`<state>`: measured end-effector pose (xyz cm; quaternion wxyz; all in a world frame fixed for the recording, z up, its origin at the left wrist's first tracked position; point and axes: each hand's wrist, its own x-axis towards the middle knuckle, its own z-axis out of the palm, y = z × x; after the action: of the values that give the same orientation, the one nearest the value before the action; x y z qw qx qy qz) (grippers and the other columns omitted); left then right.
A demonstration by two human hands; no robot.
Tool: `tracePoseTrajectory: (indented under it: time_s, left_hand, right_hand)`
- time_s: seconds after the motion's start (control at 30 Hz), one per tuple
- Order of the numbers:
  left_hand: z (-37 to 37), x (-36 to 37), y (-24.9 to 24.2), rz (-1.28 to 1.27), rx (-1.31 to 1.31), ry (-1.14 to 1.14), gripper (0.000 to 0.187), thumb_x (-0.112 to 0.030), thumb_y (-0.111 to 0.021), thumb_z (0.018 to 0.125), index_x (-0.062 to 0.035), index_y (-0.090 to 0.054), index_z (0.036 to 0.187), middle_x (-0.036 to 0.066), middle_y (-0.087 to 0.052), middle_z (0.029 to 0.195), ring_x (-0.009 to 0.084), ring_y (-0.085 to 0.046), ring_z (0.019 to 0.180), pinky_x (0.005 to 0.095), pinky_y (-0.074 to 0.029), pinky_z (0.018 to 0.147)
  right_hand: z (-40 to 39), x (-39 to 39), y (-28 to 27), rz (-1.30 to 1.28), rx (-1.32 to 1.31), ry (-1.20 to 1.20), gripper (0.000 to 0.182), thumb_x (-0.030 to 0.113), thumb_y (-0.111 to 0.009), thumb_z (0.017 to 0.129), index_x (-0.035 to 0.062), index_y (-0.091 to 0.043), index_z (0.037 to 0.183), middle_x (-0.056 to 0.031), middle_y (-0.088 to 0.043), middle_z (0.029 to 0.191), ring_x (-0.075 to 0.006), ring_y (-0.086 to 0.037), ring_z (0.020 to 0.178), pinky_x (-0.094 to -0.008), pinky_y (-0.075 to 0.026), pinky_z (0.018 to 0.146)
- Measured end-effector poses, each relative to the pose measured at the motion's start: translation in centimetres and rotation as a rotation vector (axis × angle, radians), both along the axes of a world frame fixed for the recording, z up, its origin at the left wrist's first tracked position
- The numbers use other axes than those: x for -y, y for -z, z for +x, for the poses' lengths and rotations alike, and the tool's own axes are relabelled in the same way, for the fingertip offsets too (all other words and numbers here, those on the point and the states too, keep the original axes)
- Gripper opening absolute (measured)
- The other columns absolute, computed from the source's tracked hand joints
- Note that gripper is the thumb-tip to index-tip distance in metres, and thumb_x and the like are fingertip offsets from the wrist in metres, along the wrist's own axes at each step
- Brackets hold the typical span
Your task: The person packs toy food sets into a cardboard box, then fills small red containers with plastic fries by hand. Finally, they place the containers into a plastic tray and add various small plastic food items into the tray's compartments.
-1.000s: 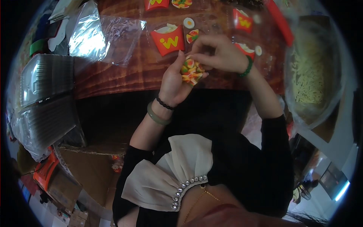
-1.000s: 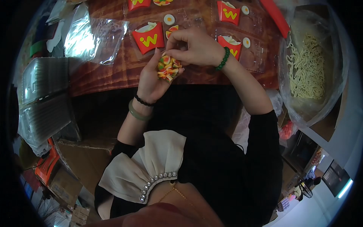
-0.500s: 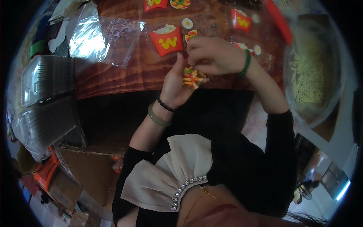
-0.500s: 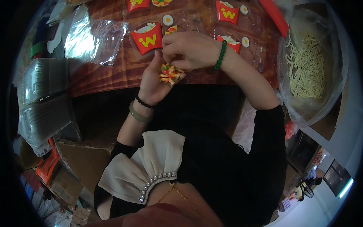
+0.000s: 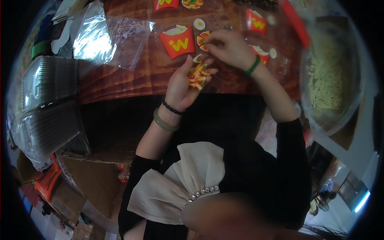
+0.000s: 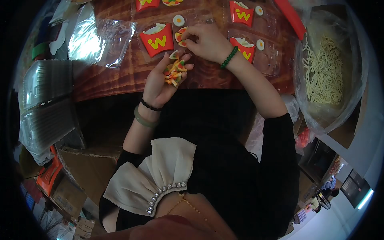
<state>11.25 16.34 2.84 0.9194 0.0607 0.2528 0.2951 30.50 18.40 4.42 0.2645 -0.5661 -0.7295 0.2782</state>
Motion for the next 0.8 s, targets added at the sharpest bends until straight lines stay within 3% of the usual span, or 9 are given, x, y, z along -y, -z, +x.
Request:
tracePoseTrajectory:
  time_s: [0.1, 0.2, 0.27, 0.37, 0.5, 0.57, 0.67, 0.8]
  left_hand:
    - [0.1, -0.1, 0.1, -0.006, 0.008, 0.012, 0.039, -0.031, -0.033, 0.097, -0.0026, -0.043, 0.122, 0.013, -0.054, 0.114, 0.0244, -0.058, 0.097, 0.0276, -0.049, 0.073]
    - [0.1, -0.1, 0.2, -0.012, 0.049, 0.028, 0.038, -0.030, -0.033, 0.097, -0.0030, -0.043, 0.122, 0.012, -0.055, 0.113, 0.0242, -0.057, 0.097, 0.0280, -0.049, 0.073]
    - [0.2, -0.1, 0.3, -0.003, 0.041, 0.040, 0.038, -0.030, -0.033, 0.097, -0.0030, -0.043, 0.122, 0.012, -0.055, 0.113, 0.0239, -0.057, 0.098, 0.0282, -0.049, 0.072]
    - [0.4, 0.1, 0.0, 0.006, 0.029, 0.075, 0.038, -0.030, -0.035, 0.097, -0.0024, -0.043, 0.122, 0.012, -0.054, 0.114, 0.0239, -0.057, 0.099, 0.0284, -0.050, 0.072]
    - [0.3, -0.1, -0.6, -0.055, 0.039, 0.067, 0.040, -0.028, -0.038, 0.095, -0.0003, -0.042, 0.124, 0.014, -0.052, 0.117, 0.0251, -0.056, 0.100, 0.0281, -0.051, 0.073]
    - [0.2, 0.0, -0.5, -0.040, 0.037, 0.079, 0.040, -0.026, -0.039, 0.095, 0.0003, -0.042, 0.124, 0.015, -0.052, 0.118, 0.0258, -0.056, 0.100, 0.0286, -0.050, 0.075]
    - [0.3, -0.1, -0.2, -0.028, 0.060, 0.093, 0.039, -0.023, -0.039, 0.095, 0.0011, -0.041, 0.125, 0.016, -0.051, 0.120, 0.0269, -0.056, 0.101, 0.0298, -0.050, 0.078]
    - [0.5, -0.1, 0.1, -0.042, 0.042, 0.077, 0.039, -0.022, -0.038, 0.095, 0.0011, -0.040, 0.126, 0.016, -0.049, 0.122, 0.0282, -0.055, 0.103, 0.0316, -0.050, 0.081]
  right_hand:
    - [0.2, -0.2, 0.1, 0.187, 0.154, -0.094, 0.016, 0.007, -0.062, 0.079, 0.0013, -0.059, 0.093, -0.0079, -0.058, 0.087, -0.0167, -0.061, 0.079, -0.0269, -0.050, 0.068]
    - [-0.4, 0.4, -1.3, 0.018, -0.064, 0.055, 0.013, 0.009, -0.062, 0.080, 0.0017, -0.060, 0.090, -0.0070, -0.058, 0.085, -0.0162, -0.061, 0.080, -0.0270, -0.049, 0.068]
    - [-0.4, 0.9, -2.2, -0.052, -0.205, -0.129, 0.014, 0.011, -0.062, 0.080, 0.0016, -0.060, 0.091, -0.0066, -0.058, 0.083, -0.0151, -0.061, 0.081, -0.0255, -0.048, 0.069]
    - [-0.1, 1.0, -2.5, -0.030, -0.152, -0.278, 0.016, 0.016, -0.064, 0.080, 0.0028, -0.061, 0.089, -0.0063, -0.059, 0.080, -0.0164, -0.060, 0.072, -0.0274, -0.049, 0.065]
    - [1.4, 0.6, -2.6, -0.114, -0.281, -0.036, 0.013, 0.013, -0.063, 0.080, 0.0033, -0.061, 0.088, -0.0072, -0.059, 0.083, -0.0179, -0.059, 0.078, -0.0280, -0.049, 0.068]
    - [2.3, -0.2, -2.4, 0.112, 0.028, -0.176, 0.010, 0.009, -0.060, 0.080, 0.0040, -0.061, 0.088, -0.0084, -0.059, 0.087, -0.0214, -0.058, 0.083, -0.0301, -0.048, 0.072]
    - [1.8, -0.9, -2.8, 0.186, 0.224, -0.348, 0.011, 0.006, -0.058, 0.079, 0.0043, -0.060, 0.089, -0.0098, -0.058, 0.088, -0.0252, -0.057, 0.086, -0.0329, -0.047, 0.075]
    - [1.2, -1.2, -2.8, 0.226, 0.286, -0.390, 0.013, 0.008, -0.059, 0.078, 0.0044, -0.060, 0.090, -0.0103, -0.057, 0.089, -0.0264, -0.057, 0.084, -0.0344, -0.047, 0.073]
